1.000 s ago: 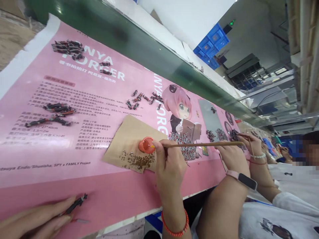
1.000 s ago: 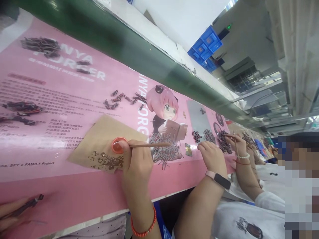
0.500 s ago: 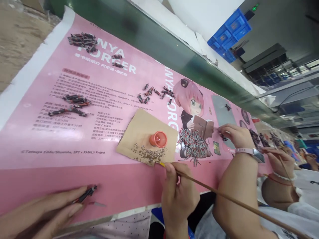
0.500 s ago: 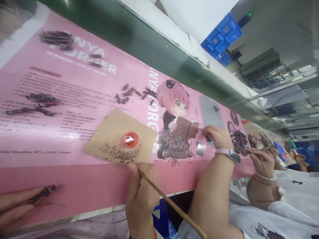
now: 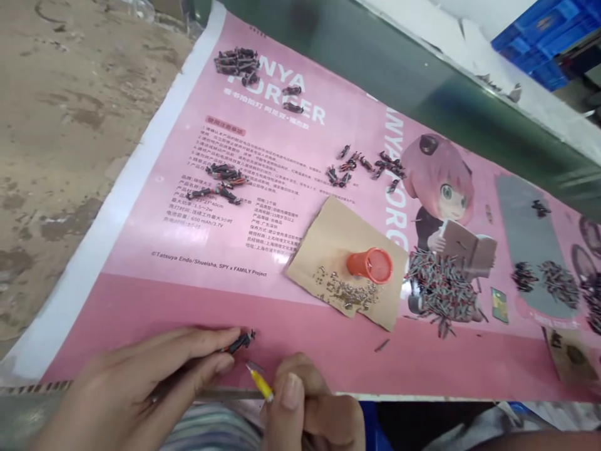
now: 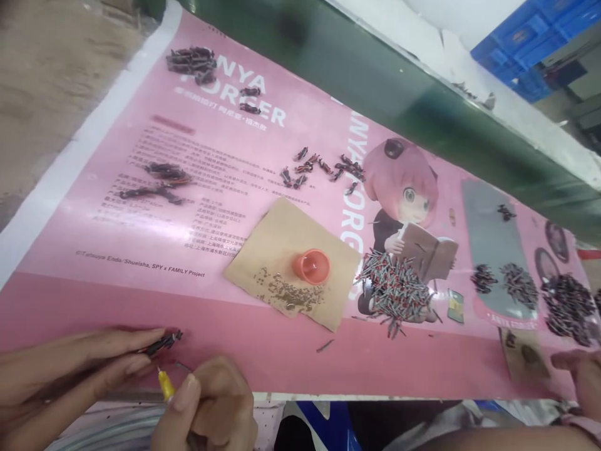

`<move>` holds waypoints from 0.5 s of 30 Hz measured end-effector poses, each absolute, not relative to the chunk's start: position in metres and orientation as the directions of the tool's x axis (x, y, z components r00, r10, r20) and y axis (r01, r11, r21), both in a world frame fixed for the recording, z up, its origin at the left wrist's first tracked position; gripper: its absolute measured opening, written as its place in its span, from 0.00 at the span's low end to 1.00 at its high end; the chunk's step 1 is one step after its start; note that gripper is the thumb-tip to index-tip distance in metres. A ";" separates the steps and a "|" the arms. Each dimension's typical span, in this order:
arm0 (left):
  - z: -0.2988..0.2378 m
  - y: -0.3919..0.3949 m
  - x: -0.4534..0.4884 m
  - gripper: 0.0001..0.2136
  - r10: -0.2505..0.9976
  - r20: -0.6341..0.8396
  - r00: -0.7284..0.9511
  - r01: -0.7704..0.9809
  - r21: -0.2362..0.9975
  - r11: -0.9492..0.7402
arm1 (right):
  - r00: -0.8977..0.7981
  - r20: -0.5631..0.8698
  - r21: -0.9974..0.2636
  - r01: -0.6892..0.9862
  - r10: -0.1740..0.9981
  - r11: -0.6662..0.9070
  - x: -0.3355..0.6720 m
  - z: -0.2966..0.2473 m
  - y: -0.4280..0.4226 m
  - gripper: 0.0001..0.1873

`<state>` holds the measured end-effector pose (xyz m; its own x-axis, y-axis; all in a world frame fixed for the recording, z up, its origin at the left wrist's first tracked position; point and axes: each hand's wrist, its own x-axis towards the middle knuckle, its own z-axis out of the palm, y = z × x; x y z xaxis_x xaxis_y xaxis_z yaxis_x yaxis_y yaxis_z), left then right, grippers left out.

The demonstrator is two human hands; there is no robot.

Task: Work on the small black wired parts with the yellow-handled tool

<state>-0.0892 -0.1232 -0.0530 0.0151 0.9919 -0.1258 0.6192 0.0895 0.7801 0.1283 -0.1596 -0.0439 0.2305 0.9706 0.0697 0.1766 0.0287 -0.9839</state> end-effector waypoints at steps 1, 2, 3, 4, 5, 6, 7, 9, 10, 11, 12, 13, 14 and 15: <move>-0.051 -0.122 -0.085 0.23 0.992 -0.128 -0.002 0.623 0.775 0.102 | 0.248 0.093 -0.981 0.190 0.964 0.046 0.104 -0.049 -0.164 0.11; -0.050 -0.121 -0.082 0.23 0.991 -0.131 -0.009 0.625 0.773 0.108 | 0.312 0.141 -0.972 0.222 0.939 0.072 0.084 -0.054 -0.165 0.16; -0.049 -0.121 -0.081 0.23 0.991 -0.131 -0.009 0.624 0.774 0.108 | 0.420 0.211 -0.957 0.274 0.883 0.098 0.067 -0.057 -0.163 0.18; -0.048 -0.122 -0.080 0.23 0.991 -0.131 -0.006 0.621 0.776 0.107 | 0.504 0.271 -0.942 0.316 0.820 0.117 0.055 -0.058 -0.159 0.19; -0.048 -0.123 -0.079 0.23 0.991 -0.131 -0.003 0.617 0.780 0.105 | 0.568 0.320 -0.927 0.354 0.759 0.125 0.046 -0.059 -0.154 0.20; -0.048 -0.124 -0.079 0.23 0.991 -0.132 0.002 0.613 0.784 0.103 | 0.604 0.348 -0.917 0.379 0.717 0.125 0.040 -0.059 -0.150 0.21; -0.048 -0.126 -0.078 0.23 0.991 -0.133 0.006 0.608 0.787 0.102 | 0.611 0.357 -0.913 0.388 0.706 0.125 0.038 -0.057 -0.145 0.21; -0.048 -0.131 -0.077 0.22 0.991 -0.132 0.012 0.597 0.796 0.099 | 0.591 0.355 -0.911 0.393 0.724 0.126 0.040 -0.054 -0.141 0.21; -0.048 -0.132 -0.077 0.22 0.991 -0.131 0.015 0.592 0.800 0.097 | 0.574 0.349 -0.912 0.391 0.741 0.126 0.044 -0.052 -0.141 0.20; -0.047 -0.134 -0.077 0.22 0.991 -0.130 0.018 0.587 0.804 0.095 | 0.543 0.337 -0.913 0.386 0.769 0.128 0.047 -0.051 -0.142 0.19; -0.047 -0.135 -0.078 0.21 0.991 -0.129 0.021 0.582 0.808 0.093 | 0.500 0.326 -0.915 0.380 0.802 0.135 0.050 -0.050 -0.142 0.18; -0.046 -0.135 -0.079 0.21 0.992 -0.128 0.023 0.577 0.812 0.091 | 0.458 0.317 -0.916 0.374 0.830 0.143 0.052 -0.049 -0.143 0.19; -0.045 -0.134 -0.080 0.20 0.992 -0.127 0.028 0.571 0.816 0.088 | 0.440 0.323 -0.914 0.375 0.838 0.155 0.053 -0.049 -0.143 0.19; -0.044 -0.132 -0.082 0.20 0.992 -0.123 0.036 0.563 0.822 0.082 | 0.447 0.348 -0.907 0.384 0.824 0.174 0.053 -0.049 -0.142 0.20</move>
<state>-0.0818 -0.1325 -0.0435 0.0365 0.9917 -0.1235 0.5634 0.0816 0.8221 0.0529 -0.1424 -0.0493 0.4468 0.8243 0.3477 0.3844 0.1741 -0.9066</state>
